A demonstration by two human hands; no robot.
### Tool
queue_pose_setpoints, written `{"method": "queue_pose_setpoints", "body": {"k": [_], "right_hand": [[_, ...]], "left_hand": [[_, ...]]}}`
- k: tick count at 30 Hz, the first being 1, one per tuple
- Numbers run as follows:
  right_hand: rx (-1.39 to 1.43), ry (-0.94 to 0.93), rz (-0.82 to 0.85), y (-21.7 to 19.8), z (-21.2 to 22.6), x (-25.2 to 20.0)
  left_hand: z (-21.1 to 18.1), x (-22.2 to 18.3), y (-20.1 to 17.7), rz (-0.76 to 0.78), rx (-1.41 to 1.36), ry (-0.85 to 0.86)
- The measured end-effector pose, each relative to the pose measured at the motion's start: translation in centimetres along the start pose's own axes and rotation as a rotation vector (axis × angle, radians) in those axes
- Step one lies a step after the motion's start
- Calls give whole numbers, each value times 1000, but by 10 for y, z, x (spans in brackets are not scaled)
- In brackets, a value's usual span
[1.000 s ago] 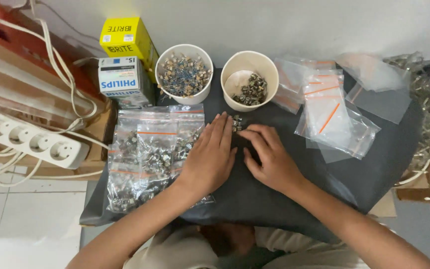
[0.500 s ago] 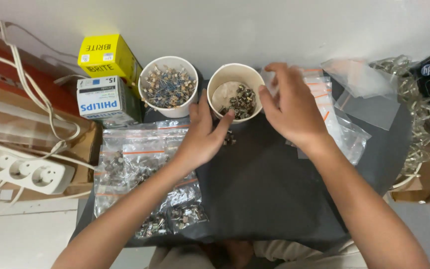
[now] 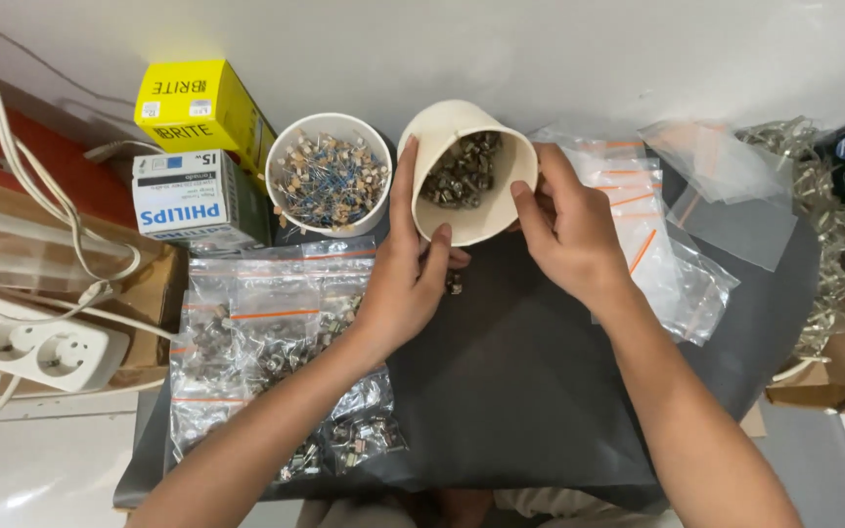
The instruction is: Sorting small electronic components from a container and placing them into small plastic zip-lock bags.
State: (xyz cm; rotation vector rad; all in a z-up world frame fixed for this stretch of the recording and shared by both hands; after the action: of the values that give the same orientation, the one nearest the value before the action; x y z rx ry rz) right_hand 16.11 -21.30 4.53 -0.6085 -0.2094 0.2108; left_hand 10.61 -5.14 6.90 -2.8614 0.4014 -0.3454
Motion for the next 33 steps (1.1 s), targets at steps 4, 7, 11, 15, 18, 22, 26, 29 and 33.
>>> {"method": "queue_pose_setpoints", "body": {"k": [4,7,11,15,18,22,26,29,33], "right_hand": [[13,-34,2,3,-15,2],[-125,-61,-13,2,-10,1],[-397,-446,-372,-12,31,-13],[-648,-726,-611,-5,64,-42],[-618,-787,-483,19,72,-41],[-744,-658,-347,49,53,-21],[-867,-468,-283,62,51,-13],[-878,-340,-218,62,36,-7],[-875,-223,-168,73,4,0]], "left_hand": [[14,2,1,-7,-22,-5],[31,5,3,10,-23,2],[33,5,2,7,-59,-4],[33,5,3,9,-74,-24],[34,8,2,11,-64,3],[28,7,4,3,-28,9],[36,8,6,-21,75,46],[37,5,8,-16,89,47],[38,3,12,6,119,31]]}}
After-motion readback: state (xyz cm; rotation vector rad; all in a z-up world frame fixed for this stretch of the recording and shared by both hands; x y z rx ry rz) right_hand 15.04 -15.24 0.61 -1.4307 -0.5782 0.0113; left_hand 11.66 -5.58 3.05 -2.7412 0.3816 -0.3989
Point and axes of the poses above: each hand's wrist, its own x-axis towards the middle knuckle, its own y-axis out of the palm, z = x × y, the point moved 8 cm from there along x, towards the middle knuckle, and after that the axes turned 6 degrees about z, right-handed, at the moved point
